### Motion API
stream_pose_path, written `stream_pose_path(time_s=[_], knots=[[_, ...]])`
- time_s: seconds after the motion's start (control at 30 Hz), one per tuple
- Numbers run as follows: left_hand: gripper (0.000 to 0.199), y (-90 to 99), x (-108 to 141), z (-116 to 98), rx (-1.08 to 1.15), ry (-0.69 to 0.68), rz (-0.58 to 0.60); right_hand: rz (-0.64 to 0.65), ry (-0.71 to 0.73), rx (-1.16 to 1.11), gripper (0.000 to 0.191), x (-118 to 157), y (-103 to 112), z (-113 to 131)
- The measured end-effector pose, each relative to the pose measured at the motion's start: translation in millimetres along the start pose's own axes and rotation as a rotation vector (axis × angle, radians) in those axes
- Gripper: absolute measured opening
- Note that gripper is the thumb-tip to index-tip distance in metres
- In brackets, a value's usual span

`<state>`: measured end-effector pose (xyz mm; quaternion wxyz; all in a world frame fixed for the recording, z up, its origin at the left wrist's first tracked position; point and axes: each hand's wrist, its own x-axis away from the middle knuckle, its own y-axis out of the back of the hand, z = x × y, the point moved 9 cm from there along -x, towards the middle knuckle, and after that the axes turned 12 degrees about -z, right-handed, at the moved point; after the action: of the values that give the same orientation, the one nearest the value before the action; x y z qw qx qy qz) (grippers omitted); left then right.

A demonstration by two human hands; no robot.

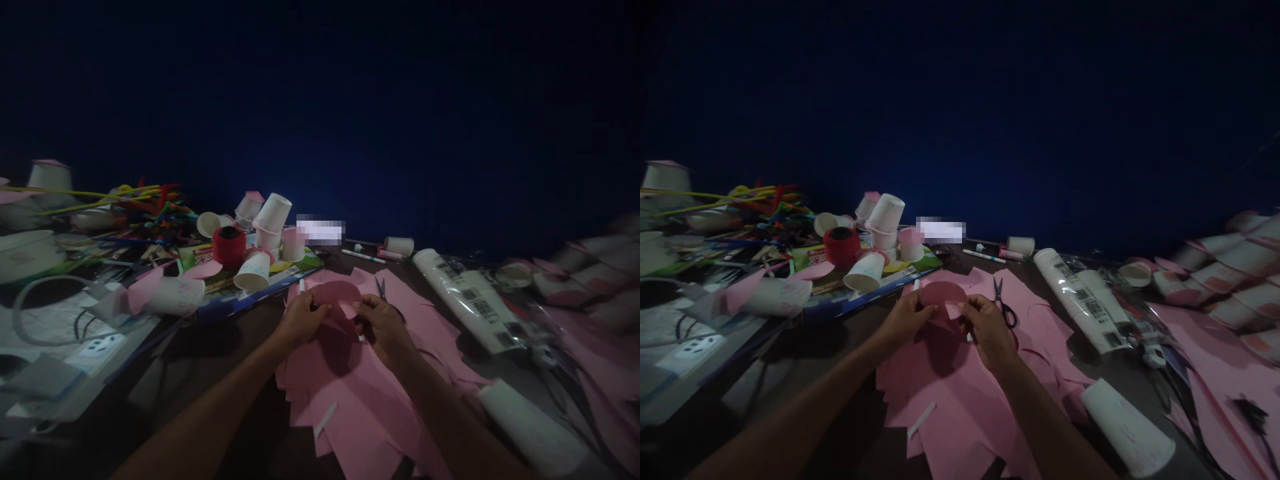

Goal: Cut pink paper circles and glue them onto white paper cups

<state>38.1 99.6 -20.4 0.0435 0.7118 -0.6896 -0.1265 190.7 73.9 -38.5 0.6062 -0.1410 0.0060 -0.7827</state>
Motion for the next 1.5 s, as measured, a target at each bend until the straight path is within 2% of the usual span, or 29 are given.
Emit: stream_pose_path(time_s=[0.1, 0.27, 0.47, 0.63, 0.83, 1.07, 1.17, 1.3, 1.4, 1.5], knots=[[0.014, -0.5, 0.4, 0.3, 0.023, 0.014, -0.003, 0.024, -0.046, -0.045, 0.023, 2.7, -4.5, -2.4], [0.016, -7.1, 6.6, 1.0, 0.100, 0.118, 0.064, 0.039, -0.024, -0.069, 0.023, 7.5, -12.5, -0.1], [0.016, -16.2, 10.9, -0.6, 0.393, 0.225, 0.108, -0.018, 0.142, 0.234, 0.014, 8.0, -9.7, 6.9], [0.020, -25.4, 12.6, 1.5, 0.586, 0.299, 0.176, -0.015, 0.148, 0.345, 0.016, 12.2, -11.3, 10.5], [0.021, -26.4, 16.2, 0.8, 0.565, 0.340, 0.170, -0.029, 0.210, 0.403, 0.028, 12.4, -11.5, 15.9], [0.024, -23.7, 21.0, -5.6, 0.296, 0.277, 0.168, -0.088, 0.255, 0.492, 0.044, 18.6, -10.2, 24.5], [0.022, -22.9, 18.9, -4.2, 0.259, 0.268, 0.138, -0.056, 0.265, 0.445, 0.039, 20.4, -13.5, 28.0], [0.021, -18.9, 12.1, 1.1, 0.303, 0.274, 0.092, -0.031, 0.227, 0.322, 0.017, 15.5, -12.4, 29.6], [0.023, -11.1, 7.7, 10.4, 0.294, 0.332, 0.050, -0.056, 0.243, 0.248, 0.031, 8.8, -5.0, 37.8], [0.026, -2.5, 4.1, 16.5, 0.297, 0.386, 0.014, -0.152, 0.323, 0.300, 0.032, 0.8, 10.9, 55.6]])
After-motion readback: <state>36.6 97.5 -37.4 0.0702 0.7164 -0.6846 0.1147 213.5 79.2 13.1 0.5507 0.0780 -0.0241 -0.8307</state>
